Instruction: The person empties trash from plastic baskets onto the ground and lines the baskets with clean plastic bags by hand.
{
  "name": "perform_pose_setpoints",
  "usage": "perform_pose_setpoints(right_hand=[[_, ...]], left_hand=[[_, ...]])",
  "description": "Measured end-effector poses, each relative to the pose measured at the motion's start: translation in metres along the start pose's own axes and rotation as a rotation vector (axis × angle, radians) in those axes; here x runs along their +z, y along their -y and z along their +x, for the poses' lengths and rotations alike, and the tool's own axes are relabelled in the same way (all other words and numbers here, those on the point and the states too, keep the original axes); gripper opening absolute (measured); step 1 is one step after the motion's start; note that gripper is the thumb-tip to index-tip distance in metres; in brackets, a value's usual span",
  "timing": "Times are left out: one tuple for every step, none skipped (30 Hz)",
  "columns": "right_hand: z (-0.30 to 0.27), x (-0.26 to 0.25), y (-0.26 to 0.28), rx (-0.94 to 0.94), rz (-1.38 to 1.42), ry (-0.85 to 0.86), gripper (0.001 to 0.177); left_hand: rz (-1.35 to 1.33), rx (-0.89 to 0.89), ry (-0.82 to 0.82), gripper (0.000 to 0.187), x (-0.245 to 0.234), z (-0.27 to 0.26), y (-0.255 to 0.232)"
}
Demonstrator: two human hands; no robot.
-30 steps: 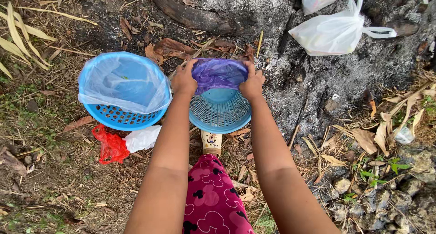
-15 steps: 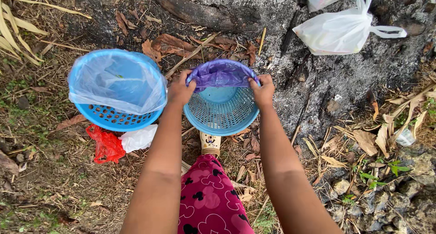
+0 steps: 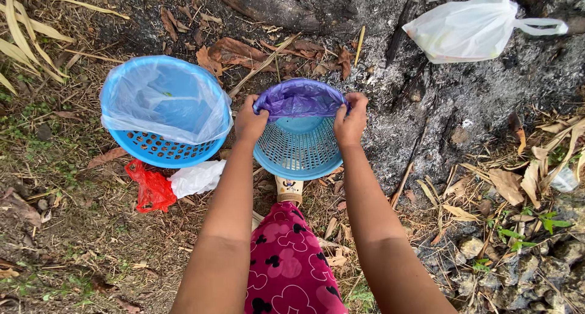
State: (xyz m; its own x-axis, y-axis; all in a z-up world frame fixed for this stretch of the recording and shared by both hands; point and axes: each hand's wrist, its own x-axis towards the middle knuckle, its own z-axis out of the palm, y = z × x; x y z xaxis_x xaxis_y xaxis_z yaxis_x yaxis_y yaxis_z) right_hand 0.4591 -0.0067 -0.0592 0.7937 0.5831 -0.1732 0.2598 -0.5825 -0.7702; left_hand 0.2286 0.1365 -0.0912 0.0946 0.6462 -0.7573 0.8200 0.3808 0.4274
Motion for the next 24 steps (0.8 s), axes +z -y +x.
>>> perform_pose_setpoints(right_hand=[[0.000, 0.000, 0.003, -0.126, -0.060, -0.015, 0.021], [-0.001, 0.000, 0.005, -0.251, -0.120, -0.029, 0.015], [-0.003, -0.002, 0.005, -0.248, -0.123, -0.030, 0.015], [-0.004, -0.004, 0.004, -0.295, -0.061, -0.014, 0.017], [-0.004, -0.005, 0.002, -0.346, 0.002, 0.003, 0.020], [-0.003, -0.006, -0.001, -0.348, 0.001, 0.002, 0.020], [-0.004, -0.007, -0.006, -0.319, 0.003, 0.004, 0.022], [-0.005, -0.007, -0.012, -0.290, 0.006, 0.006, 0.024], [-0.005, -0.004, -0.018, -0.289, 0.006, 0.005, 0.024], [-0.003, 0.001, -0.026, -0.140, 0.080, -0.016, 0.023], [0.000, 0.005, -0.033, 0.008, 0.153, -0.033, 0.023], [0.002, 0.008, -0.040, 0.007, 0.153, -0.030, 0.023], [0.006, 0.012, -0.046, 0.025, 0.242, -0.082, 0.024], [0.010, 0.015, -0.050, 0.043, 0.331, -0.134, 0.025], [0.014, 0.017, -0.055, 0.042, 0.330, -0.135, 0.025], [0.018, 0.019, -0.060, 0.104, 0.256, -0.171, 0.026], [0.022, 0.021, -0.065, 0.167, 0.182, -0.206, 0.028], [0.025, 0.022, -0.071, 0.168, 0.182, -0.206, 0.028], [0.032, 0.021, -0.077, 0.216, 0.208, -0.188, 0.029], [0.039, 0.021, -0.082, 0.263, 0.234, -0.170, 0.030], [0.042, 0.019, -0.089, 0.263, 0.232, -0.170, 0.030], [0.045, 0.019, -0.094, 0.377, 0.303, -0.124, 0.032], [0.050, 0.019, -0.099, 0.491, 0.374, -0.075, 0.035], [0.056, 0.019, -0.104, 0.490, 0.373, -0.075, 0.035]], left_hand=[[-0.027, 0.174, -0.109, 0.042, 0.006, -0.001, 0.005], [-0.054, 0.349, -0.216, 0.042, 0.009, 0.000, 0.010], [-0.054, 0.349, -0.212, 0.042, 0.009, 0.003, 0.015], [-0.135, 0.250, -0.162, 0.039, 0.008, 0.005, 0.021], [-0.217, 0.153, -0.115, 0.037, 0.006, 0.008, 0.023], [-0.219, 0.155, -0.115, 0.037, 0.006, 0.009, 0.025], [-0.264, 0.160, -0.087, 0.038, 0.005, 0.010, 0.027], [-0.308, 0.165, -0.059, 0.039, 0.005, 0.010, 0.027], [-0.307, 0.166, -0.058, 0.039, 0.006, 0.009, 0.028], [-0.293, 0.221, -0.093, 0.041, 0.006, 0.009, 0.029], [-0.280, 0.275, -0.131, 0.043, 0.008, 0.008, 0.029], [-0.282, 0.273, -0.133, 0.043, 0.010, 0.006, 0.030], [-0.327, 0.320, -0.147, 0.044, 0.012, 0.007, 0.029], [-0.372, 0.368, -0.161, 0.045, 0.013, 0.008, 0.028], [-0.373, 0.368, -0.160, 0.045, 0.014, 0.011, 0.028], [-0.394, 0.340, -0.128, 0.047, 0.014, 0.014, 0.029], [-0.413, 0.311, -0.095, 0.050, 0.014, 0.017, 0.031], [-0.413, 0.311, -0.094, 0.050, 0.015, 0.018, 0.034], [-0.451, 0.339, -0.096, 0.051, 0.017, 0.022, 0.034], [-0.488, 0.368, -0.098, 0.052, 0.018, 0.025, 0.034], [-0.490, 0.367, -0.097, 0.052, 0.020, 0.025, 0.036], [-0.580, 0.329, -0.047, 0.052, 0.021, 0.026, 0.036], [-0.670, 0.290, 0.001, 0.053, 0.020, 0.026, 0.035], [-0.672, 0.290, 0.001, 0.053, 0.018, 0.027, 0.033]])
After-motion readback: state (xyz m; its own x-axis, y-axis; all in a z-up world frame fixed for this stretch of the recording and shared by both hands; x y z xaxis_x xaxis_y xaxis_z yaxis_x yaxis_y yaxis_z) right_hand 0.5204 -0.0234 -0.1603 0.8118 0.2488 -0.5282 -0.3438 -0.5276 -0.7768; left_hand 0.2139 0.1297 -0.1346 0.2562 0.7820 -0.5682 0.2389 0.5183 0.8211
